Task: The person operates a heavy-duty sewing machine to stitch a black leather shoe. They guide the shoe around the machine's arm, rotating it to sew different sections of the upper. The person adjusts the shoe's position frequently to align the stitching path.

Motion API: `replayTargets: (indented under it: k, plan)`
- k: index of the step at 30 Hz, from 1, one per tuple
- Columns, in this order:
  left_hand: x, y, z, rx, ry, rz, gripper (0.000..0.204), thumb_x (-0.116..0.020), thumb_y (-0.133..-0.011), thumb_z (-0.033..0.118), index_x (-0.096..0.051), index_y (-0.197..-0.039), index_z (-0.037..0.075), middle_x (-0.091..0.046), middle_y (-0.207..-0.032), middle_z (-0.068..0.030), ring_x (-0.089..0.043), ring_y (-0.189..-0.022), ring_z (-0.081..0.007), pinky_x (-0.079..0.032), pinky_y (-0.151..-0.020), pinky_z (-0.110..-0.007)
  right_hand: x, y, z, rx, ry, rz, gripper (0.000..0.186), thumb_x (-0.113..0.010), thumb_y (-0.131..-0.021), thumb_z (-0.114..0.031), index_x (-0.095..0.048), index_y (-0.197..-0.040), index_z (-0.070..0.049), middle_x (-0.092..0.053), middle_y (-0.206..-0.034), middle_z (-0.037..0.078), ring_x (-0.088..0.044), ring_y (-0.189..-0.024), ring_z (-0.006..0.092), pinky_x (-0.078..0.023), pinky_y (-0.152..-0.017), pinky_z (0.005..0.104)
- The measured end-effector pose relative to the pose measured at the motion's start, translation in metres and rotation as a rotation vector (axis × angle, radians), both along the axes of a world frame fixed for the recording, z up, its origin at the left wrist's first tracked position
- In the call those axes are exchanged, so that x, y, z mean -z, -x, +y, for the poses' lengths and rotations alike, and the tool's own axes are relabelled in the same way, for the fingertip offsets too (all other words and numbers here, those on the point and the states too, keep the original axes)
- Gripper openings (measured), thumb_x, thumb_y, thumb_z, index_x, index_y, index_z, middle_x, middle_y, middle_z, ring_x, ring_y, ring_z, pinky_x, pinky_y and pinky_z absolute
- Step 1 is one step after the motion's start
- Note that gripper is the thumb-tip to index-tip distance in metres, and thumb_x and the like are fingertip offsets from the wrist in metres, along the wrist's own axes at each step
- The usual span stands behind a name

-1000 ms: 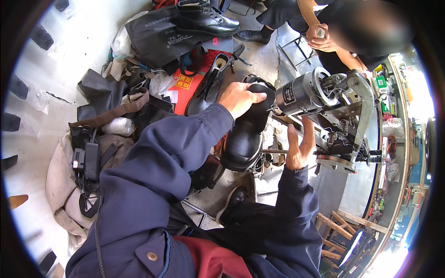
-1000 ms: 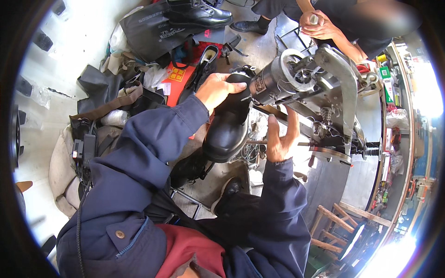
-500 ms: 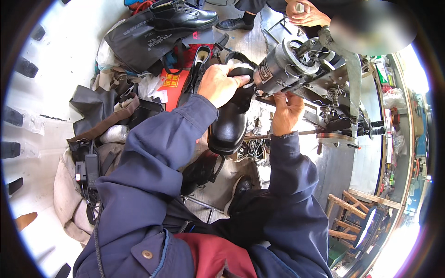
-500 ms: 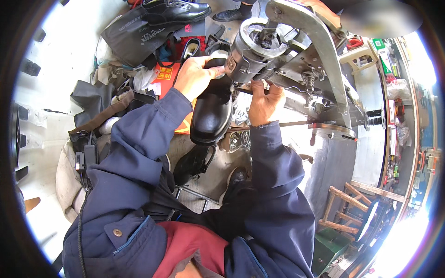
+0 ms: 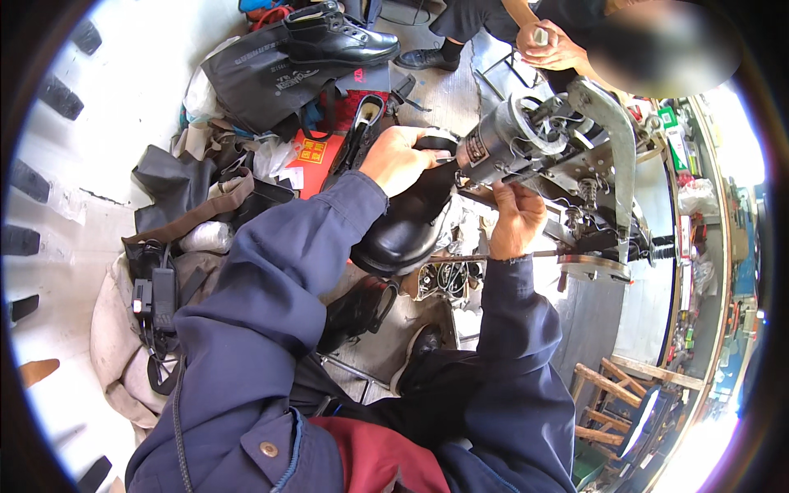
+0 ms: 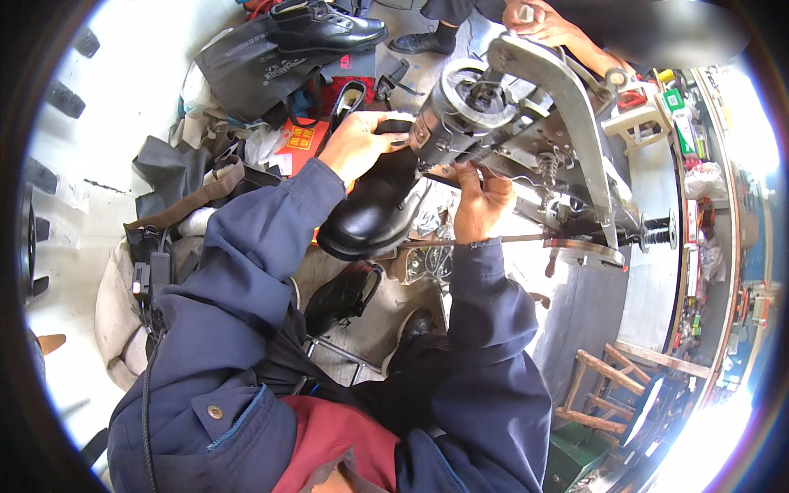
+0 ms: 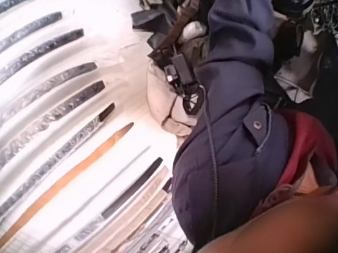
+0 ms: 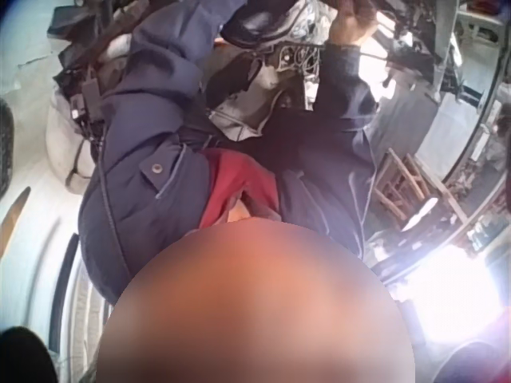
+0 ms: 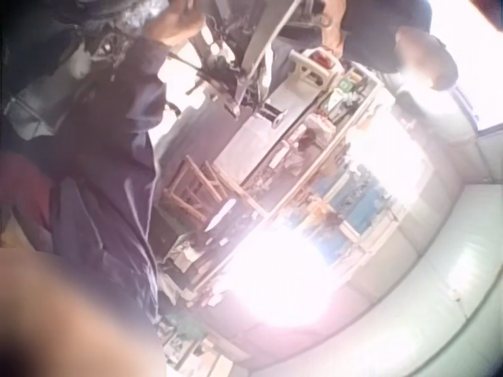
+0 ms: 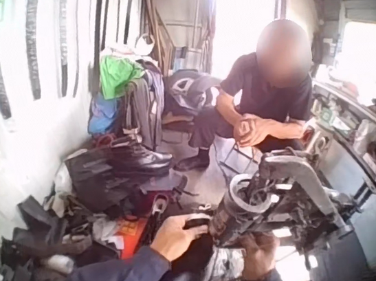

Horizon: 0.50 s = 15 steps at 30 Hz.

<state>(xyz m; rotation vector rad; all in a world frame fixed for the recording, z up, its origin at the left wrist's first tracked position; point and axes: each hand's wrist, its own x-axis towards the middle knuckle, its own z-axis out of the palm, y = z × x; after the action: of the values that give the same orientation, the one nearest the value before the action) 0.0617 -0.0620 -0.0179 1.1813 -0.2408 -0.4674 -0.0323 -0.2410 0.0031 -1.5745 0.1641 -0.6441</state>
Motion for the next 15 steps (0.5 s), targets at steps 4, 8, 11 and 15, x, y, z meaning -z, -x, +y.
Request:
replayTargets:
  k: [4, 8, 11, 15]
  plan:
    - [0.01, -0.003, -0.002, -0.01, -0.011, 0.053, 0.021, -0.069, -0.086, 0.005, -0.073, -0.105, -0.003, -0.074, -0.092, -0.0071, -0.064, -0.081, -0.0127, -0.05, -0.078, -0.028, -0.008, 0.014, -0.007, -0.082, 0.049, 0.014, 0.019, -0.067, -0.093, -0.001, -0.067, -0.111, 0.005, -0.073, -0.099, 0.012, -0.068, -0.089, 0.015, -0.053, -0.085, 0.0275]
    - [0.012, -0.001, -0.002, -0.038, -0.059, 0.069, 0.024, -0.07, -0.085, 0.007, -0.074, -0.107, -0.001, -0.075, -0.096, -0.0095, -0.067, -0.088, -0.0156, -0.049, -0.083, -0.028, -0.03, 0.051, -0.049, -0.125, 0.256, 0.17, 0.015, -0.064, -0.096, -0.004, -0.067, -0.107, 0.005, -0.073, -0.094, 0.012, -0.068, -0.086, 0.0155, -0.053, -0.082, 0.0277]
    - [0.014, -0.002, -0.001, -0.066, -0.152, -0.015, 0.027, -0.071, -0.082, 0.012, -0.074, -0.106, 0.0, -0.075, -0.095, -0.0135, -0.068, -0.088, -0.0205, -0.049, -0.084, -0.031, -0.04, 0.089, -0.114, -0.129, 0.36, 0.548, 0.02, -0.065, -0.097, -0.016, -0.068, -0.098, 0.004, -0.071, -0.082, 0.009, -0.066, -0.075, 0.0125, -0.052, -0.072, 0.0255]
    - [0.026, -0.007, -0.008, -0.083, -0.195, -0.027, 0.029, -0.072, -0.081, 0.015, -0.074, -0.106, 0.0, -0.074, -0.094, -0.0175, -0.068, -0.086, -0.0245, -0.049, -0.083, -0.033, -0.013, 0.133, -0.196, 0.086, 0.407, 0.876, 0.031, -0.069, -0.094, -0.031, -0.066, -0.095, 0.0, -0.067, -0.071, 0.006, -0.061, -0.057, 0.0106, -0.047, -0.05, 0.026]
